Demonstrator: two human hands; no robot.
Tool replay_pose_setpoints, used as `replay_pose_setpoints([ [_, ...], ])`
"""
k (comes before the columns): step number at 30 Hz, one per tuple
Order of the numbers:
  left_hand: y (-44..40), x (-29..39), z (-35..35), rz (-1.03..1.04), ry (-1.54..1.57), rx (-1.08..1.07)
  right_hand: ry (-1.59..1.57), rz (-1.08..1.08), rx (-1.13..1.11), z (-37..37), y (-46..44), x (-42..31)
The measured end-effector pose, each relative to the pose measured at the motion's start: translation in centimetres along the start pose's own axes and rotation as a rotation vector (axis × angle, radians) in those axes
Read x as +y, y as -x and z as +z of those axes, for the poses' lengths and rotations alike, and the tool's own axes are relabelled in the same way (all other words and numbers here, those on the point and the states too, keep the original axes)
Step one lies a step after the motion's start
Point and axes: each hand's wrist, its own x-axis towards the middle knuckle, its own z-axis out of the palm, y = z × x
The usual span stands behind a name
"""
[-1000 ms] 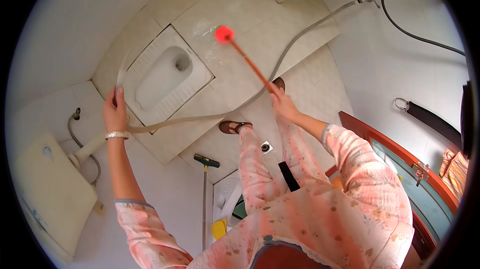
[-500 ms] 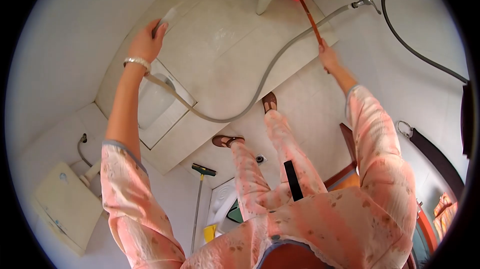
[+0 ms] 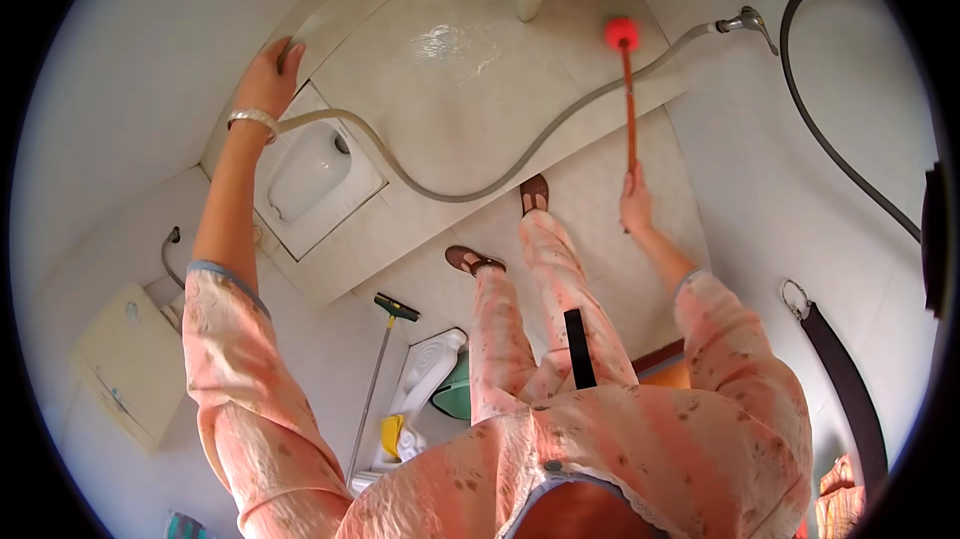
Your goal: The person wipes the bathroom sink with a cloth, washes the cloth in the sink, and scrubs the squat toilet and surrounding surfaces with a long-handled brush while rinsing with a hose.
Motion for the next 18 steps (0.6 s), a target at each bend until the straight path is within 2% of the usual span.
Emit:
replay_pose_setpoints([
  [2, 1.7, -2.7, -0.9, -0.069, 0.000, -0.010, -0.017, -0.142, -0.061, 3.3, 4.1, -1.6],
  [4, 3.9, -5.0, -1.8, -0.144, 0.001, -0.025, -0.025, -0.190, -0.288, 4.8, 6.9, -4.6],
  [6, 6.4, -6.9, -2.8, -0.326, -0.003, -0.069, 0.010, -0.245, -0.370, 5.2, 6.2, -5.8],
  [7, 7.9, -7.8, -3.2, -0.350, -0.008, -0.074, 0.040, -0.301, -0.440, 5.4, 5.6, -6.4],
  [9, 10.7, -9.9, -3.6, -0.383, 0.054, -0.017, 0.047, -0.371, -0.388, 3.4, 3.0, -5.0],
  [11, 13.6, -11.4, -4.2, -0.412, 0.023, 0.001, 0.086, -0.418, -0.176, 0.0, 1.1, -2.0],
  [13, 16.0, -13.4, -4.6, -0.438, -0.001, 0.021, 0.197, -0.378, -0.066, -3.7, 0.1, 1.3],
  [14, 17.5, -15.1, -4.6, -0.517, 0.044, 0.020, 0.213, -0.396, -0.078, -2.8, 0.6, 2.3],
  [16, 20.9, -17.8, -4.3, -0.621, 0.089, 0.019, 0.182, -0.196, -0.011, 0.1, 1.6, 5.8],
  [17, 22.7, -18.9, -4.1, -0.649, 0.095, 0.034, 0.112, -0.132, -0.044, 2.0, 3.8, 4.2],
  [18, 24.1, -19.8, -3.9, -0.672, 0.101, 0.047, 0.179, -0.051, -0.134, 3.5, 5.9, 1.6],
])
